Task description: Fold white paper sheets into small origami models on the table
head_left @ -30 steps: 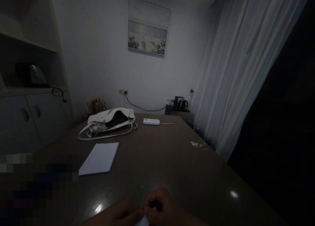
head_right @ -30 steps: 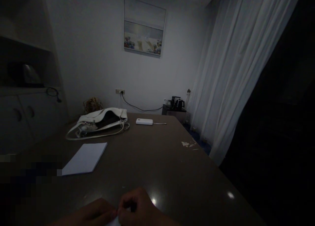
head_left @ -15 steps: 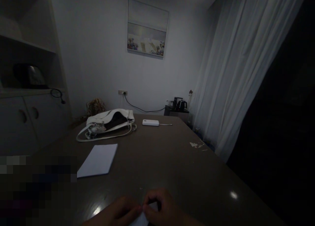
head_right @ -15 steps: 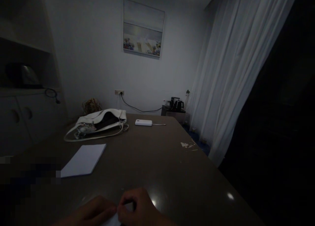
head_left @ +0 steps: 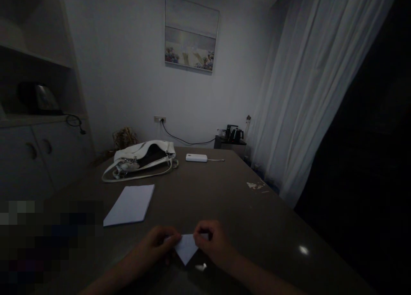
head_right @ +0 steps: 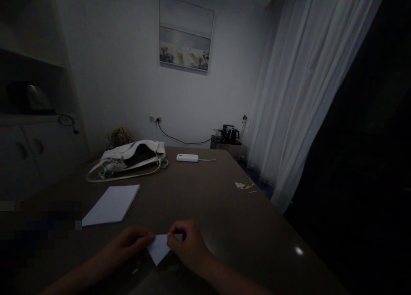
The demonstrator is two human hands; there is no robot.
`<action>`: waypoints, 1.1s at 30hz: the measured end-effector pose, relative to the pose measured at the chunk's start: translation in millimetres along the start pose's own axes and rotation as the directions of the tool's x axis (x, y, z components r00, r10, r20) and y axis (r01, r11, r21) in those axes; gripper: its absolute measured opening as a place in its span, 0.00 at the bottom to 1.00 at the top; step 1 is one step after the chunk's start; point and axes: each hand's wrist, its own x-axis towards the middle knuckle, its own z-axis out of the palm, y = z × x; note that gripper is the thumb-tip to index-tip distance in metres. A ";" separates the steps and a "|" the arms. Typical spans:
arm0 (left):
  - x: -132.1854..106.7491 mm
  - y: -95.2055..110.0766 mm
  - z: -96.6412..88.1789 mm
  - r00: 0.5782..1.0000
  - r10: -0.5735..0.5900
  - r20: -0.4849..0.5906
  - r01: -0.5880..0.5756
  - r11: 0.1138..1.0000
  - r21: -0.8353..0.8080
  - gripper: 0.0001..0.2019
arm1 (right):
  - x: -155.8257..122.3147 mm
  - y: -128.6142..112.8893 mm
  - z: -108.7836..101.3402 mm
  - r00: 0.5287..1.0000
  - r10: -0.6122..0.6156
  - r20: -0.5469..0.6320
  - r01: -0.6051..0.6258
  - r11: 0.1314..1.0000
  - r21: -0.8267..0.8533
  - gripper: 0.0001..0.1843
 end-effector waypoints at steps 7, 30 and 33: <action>39.1 3.1 -12.3 0.974 0.221 -0.047 -0.218 0.974 0.061 0.18 | 43.2 11.6 -2.0 0.996 -0.092 0.001 0.092 0.995 -0.035 0.06; 55.0 -4.5 -18.5 0.953 0.270 -0.135 -0.251 0.957 0.142 0.15 | 66.4 31.1 8.9 0.997 -0.039 0.070 0.027 0.987 0.158 0.05; 54.4 -3.9 -17.7 0.951 0.283 -0.124 -0.266 0.955 0.132 0.16 | 65.3 30.9 8.2 0.997 -0.042 0.058 0.033 0.987 0.157 0.04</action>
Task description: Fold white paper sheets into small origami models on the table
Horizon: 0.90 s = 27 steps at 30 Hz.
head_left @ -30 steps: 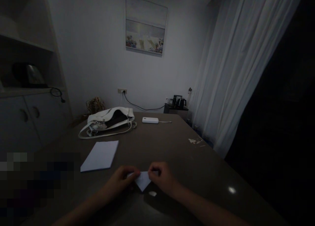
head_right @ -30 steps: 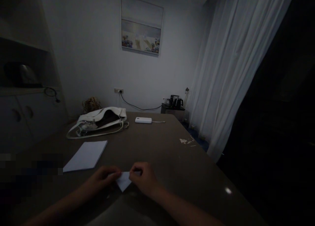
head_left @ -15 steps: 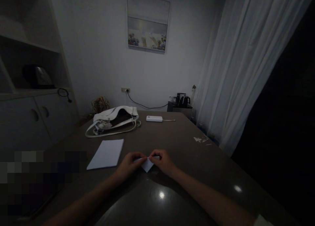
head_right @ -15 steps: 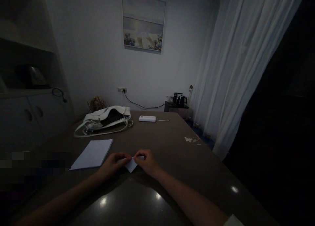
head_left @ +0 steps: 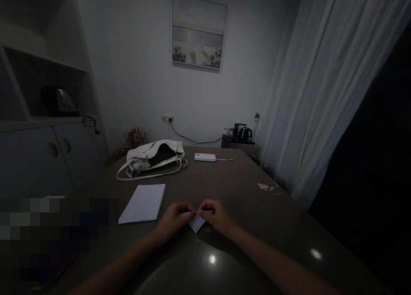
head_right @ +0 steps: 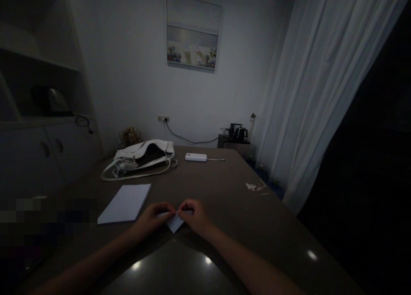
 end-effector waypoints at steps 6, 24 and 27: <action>1.5 -3.4 1.3 0.999 -0.016 -0.032 0.016 1.000 -0.009 0.17 | 0.1 0.0 -2.1 0.996 -0.013 -0.090 0.013 1.000 -0.006 0.02; 3.8 -1.8 1.8 0.996 -0.071 -0.060 0.069 0.997 -0.030 0.16 | 0.3 3.7 -0.2 0.994 -0.016 -0.110 0.018 1.000 0.021 0.04; 4.9 -5.9 2.4 0.995 -0.067 -0.068 0.064 0.997 -0.041 0.17 | 0.6 4.3 -0.4 0.992 -0.016 -0.127 0.020 0.999 0.027 0.03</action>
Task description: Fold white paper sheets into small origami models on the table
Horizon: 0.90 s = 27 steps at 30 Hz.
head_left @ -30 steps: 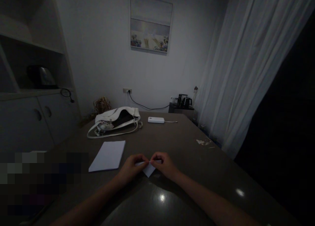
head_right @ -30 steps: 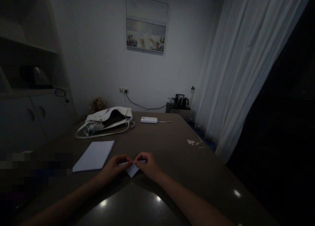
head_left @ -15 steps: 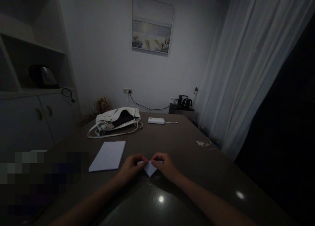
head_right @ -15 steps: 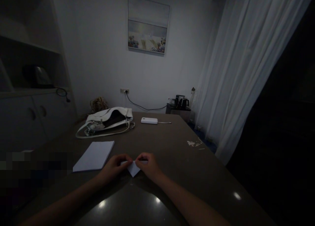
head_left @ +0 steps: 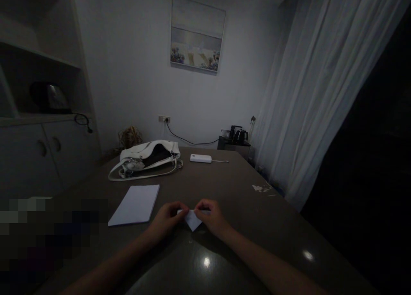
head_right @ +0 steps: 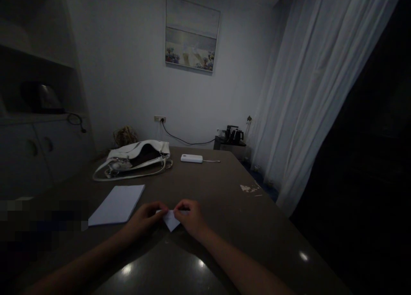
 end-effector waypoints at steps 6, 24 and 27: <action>-0.3 -1.7 -1.2 1.000 0.018 0.008 -0.019 1.000 0.019 0.16 | 0.2 -4.1 0.3 1.000 -0.004 0.015 0.004 1.000 -0.021 0.04; 0.6 -1.3 1.6 0.997 -0.072 0.007 0.072 0.992 -0.102 0.17 | 0.6 -2.4 0.4 1.000 0.013 -0.016 -0.013 1.000 0.019 0.04; 0.1 -2.0 0.6 1.000 -0.028 -0.005 0.028 0.998 -0.060 0.17 | 0.6 -1.7 0.3 1.000 0.003 -0.006 -0.003 1.000 0.017 0.04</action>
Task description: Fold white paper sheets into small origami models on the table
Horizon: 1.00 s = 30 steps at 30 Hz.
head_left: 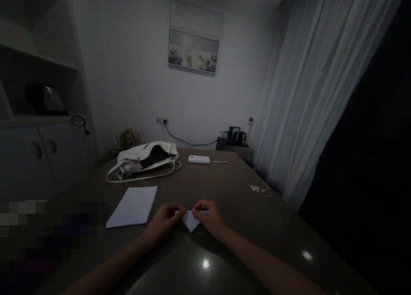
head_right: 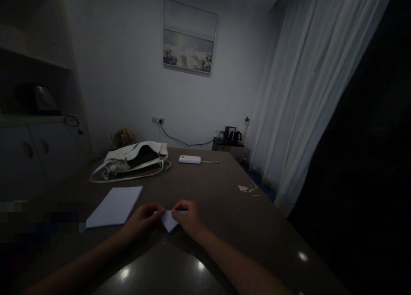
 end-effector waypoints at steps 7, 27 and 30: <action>1.0 -6.2 -1.7 0.999 0.039 0.005 -0.039 0.996 0.082 0.17 | -0.3 -1.6 0.0 1.000 0.015 -0.001 -0.015 1.000 -0.006 0.04; 0.5 -5.7 -1.7 0.999 0.022 -0.037 -0.023 0.999 -0.032 0.16 | 3.9 5.0 -1.4 0.997 0.070 -0.034 -0.069 0.997 0.037 0.04; 0.9 -6.5 -1.6 0.999 0.027 -0.034 -0.028 0.999 -0.036 0.15 | 3.5 5.0 -1.0 0.997 0.069 -0.037 -0.067 0.996 0.055 0.05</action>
